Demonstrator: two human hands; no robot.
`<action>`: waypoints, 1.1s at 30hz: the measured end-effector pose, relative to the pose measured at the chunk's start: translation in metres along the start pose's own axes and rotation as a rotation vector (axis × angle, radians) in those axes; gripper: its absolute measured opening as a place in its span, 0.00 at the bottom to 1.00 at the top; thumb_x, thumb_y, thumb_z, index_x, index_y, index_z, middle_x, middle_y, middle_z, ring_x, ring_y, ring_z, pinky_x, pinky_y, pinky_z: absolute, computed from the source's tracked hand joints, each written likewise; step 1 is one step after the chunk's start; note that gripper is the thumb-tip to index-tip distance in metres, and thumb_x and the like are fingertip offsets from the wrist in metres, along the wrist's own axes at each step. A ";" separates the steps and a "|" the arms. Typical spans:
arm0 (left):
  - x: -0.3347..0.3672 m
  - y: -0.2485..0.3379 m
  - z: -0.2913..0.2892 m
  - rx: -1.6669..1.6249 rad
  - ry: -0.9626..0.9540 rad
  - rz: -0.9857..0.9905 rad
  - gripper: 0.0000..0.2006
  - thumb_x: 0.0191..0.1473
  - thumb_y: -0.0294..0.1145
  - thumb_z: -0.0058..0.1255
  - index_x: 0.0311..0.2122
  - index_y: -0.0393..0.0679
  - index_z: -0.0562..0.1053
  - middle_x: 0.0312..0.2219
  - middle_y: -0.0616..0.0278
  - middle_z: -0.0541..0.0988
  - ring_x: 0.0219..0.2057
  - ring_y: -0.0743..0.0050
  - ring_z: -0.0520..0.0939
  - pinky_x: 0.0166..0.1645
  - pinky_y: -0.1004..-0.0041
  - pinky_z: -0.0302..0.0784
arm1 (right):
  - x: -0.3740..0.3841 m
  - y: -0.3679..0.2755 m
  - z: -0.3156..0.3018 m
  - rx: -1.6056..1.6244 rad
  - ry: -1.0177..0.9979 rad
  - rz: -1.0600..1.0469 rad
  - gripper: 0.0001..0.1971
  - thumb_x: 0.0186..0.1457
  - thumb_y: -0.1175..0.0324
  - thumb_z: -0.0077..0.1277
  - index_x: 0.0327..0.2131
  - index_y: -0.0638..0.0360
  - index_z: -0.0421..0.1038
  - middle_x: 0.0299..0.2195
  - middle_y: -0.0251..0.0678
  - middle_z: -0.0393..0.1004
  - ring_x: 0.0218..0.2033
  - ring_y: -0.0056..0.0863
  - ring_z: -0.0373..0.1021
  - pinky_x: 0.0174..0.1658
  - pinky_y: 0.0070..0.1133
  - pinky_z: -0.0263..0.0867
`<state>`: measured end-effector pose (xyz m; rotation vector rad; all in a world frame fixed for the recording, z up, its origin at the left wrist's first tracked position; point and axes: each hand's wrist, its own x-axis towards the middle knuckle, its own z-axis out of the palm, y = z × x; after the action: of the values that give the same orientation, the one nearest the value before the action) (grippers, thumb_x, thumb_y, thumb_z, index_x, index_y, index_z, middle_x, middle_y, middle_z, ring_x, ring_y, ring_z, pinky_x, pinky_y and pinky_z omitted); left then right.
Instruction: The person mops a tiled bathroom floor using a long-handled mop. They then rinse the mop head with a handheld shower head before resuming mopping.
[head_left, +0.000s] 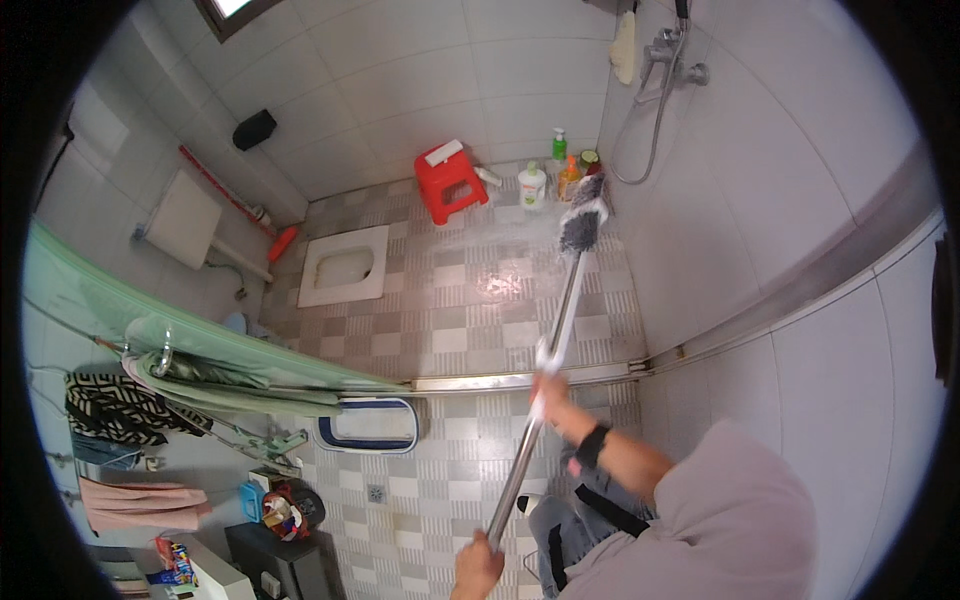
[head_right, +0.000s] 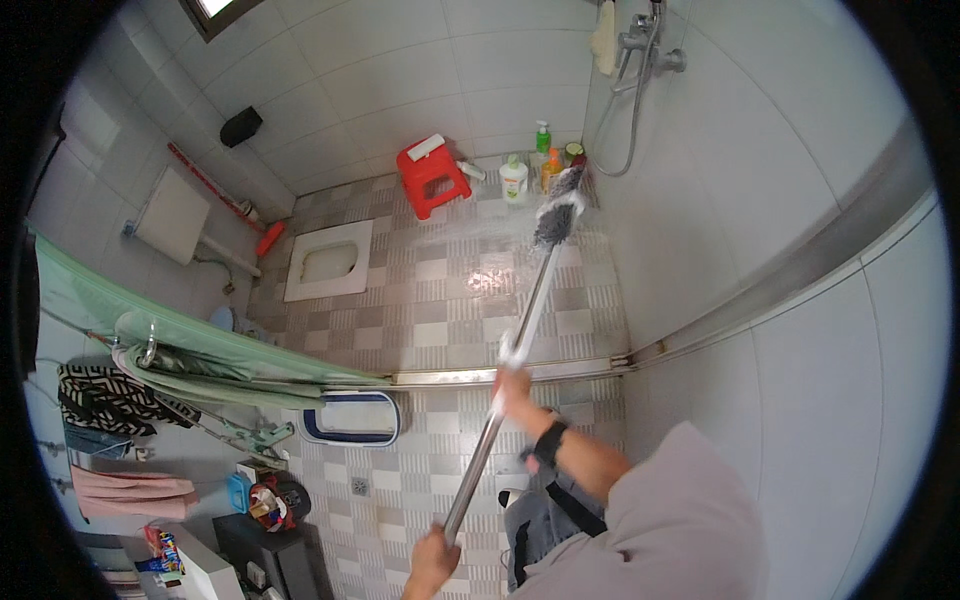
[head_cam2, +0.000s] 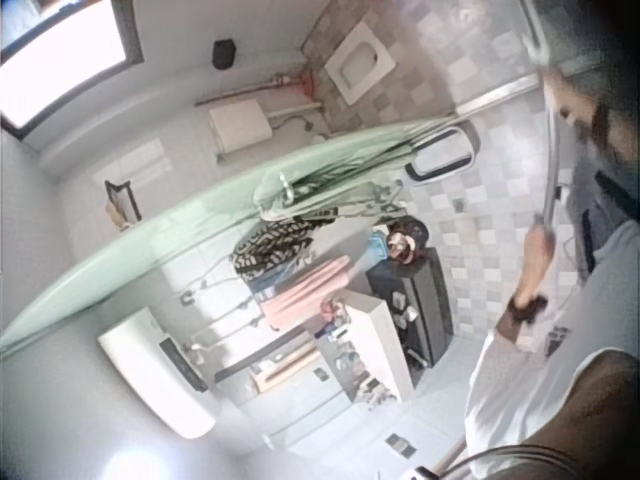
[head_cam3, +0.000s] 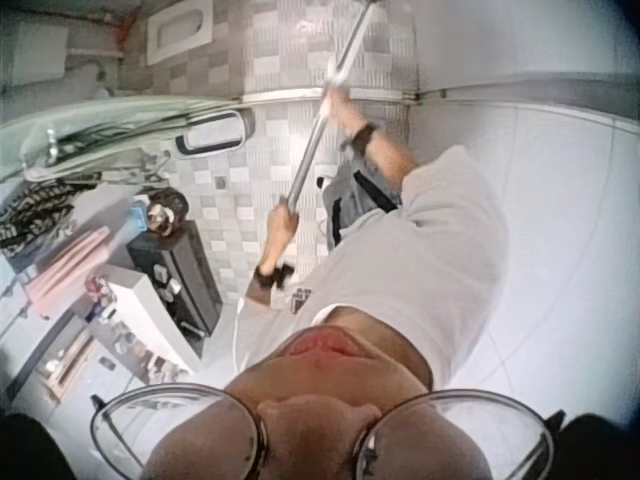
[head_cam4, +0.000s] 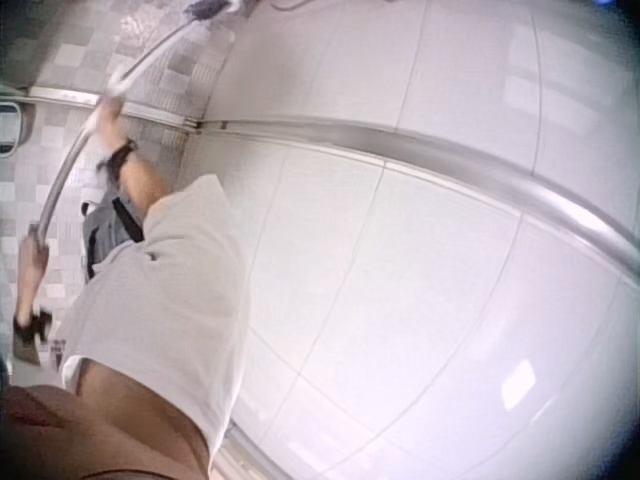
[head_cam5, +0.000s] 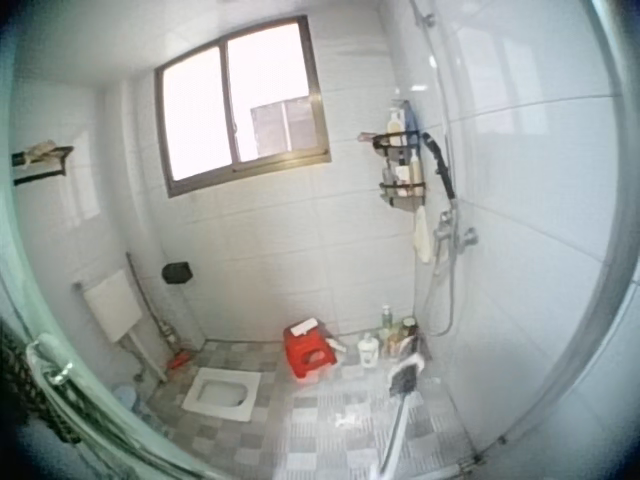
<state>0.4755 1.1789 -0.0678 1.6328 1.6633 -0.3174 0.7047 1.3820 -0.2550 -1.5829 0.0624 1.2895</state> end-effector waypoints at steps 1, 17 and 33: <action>0.031 0.010 0.007 -0.008 0.023 0.021 0.18 0.42 0.33 0.50 0.37 0.34 0.63 0.25 0.38 0.75 0.30 0.37 0.76 0.36 0.50 0.71 | -0.042 0.027 0.006 -0.017 0.039 -0.016 0.03 0.45 0.75 0.47 0.25 0.59 0.64 0.11 0.31 0.63 0.10 0.25 0.62 0.12 0.25 0.59; -0.141 0.015 -0.075 -0.171 -0.024 -0.014 0.21 0.46 0.26 0.49 0.46 0.28 0.62 0.19 0.38 0.72 0.23 0.37 0.74 0.24 0.54 0.69 | 0.167 -0.164 0.001 0.134 -0.341 -0.088 0.04 0.38 0.77 0.46 0.15 0.61 0.63 0.12 0.39 0.63 0.12 0.31 0.62 0.16 0.25 0.61; 0.055 0.053 -0.002 -0.006 0.113 0.058 0.15 0.43 0.30 0.48 0.35 0.32 0.62 0.26 0.35 0.74 0.29 0.34 0.76 0.35 0.49 0.71 | -0.072 0.010 0.004 0.050 -0.128 0.144 0.05 0.40 0.79 0.43 0.16 0.61 0.60 0.11 0.36 0.61 0.08 0.29 0.61 0.09 0.27 0.57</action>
<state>0.5306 1.2287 -0.0849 1.7189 1.6944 -0.1939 0.6654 1.3425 -0.2073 -1.4718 0.1294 1.4877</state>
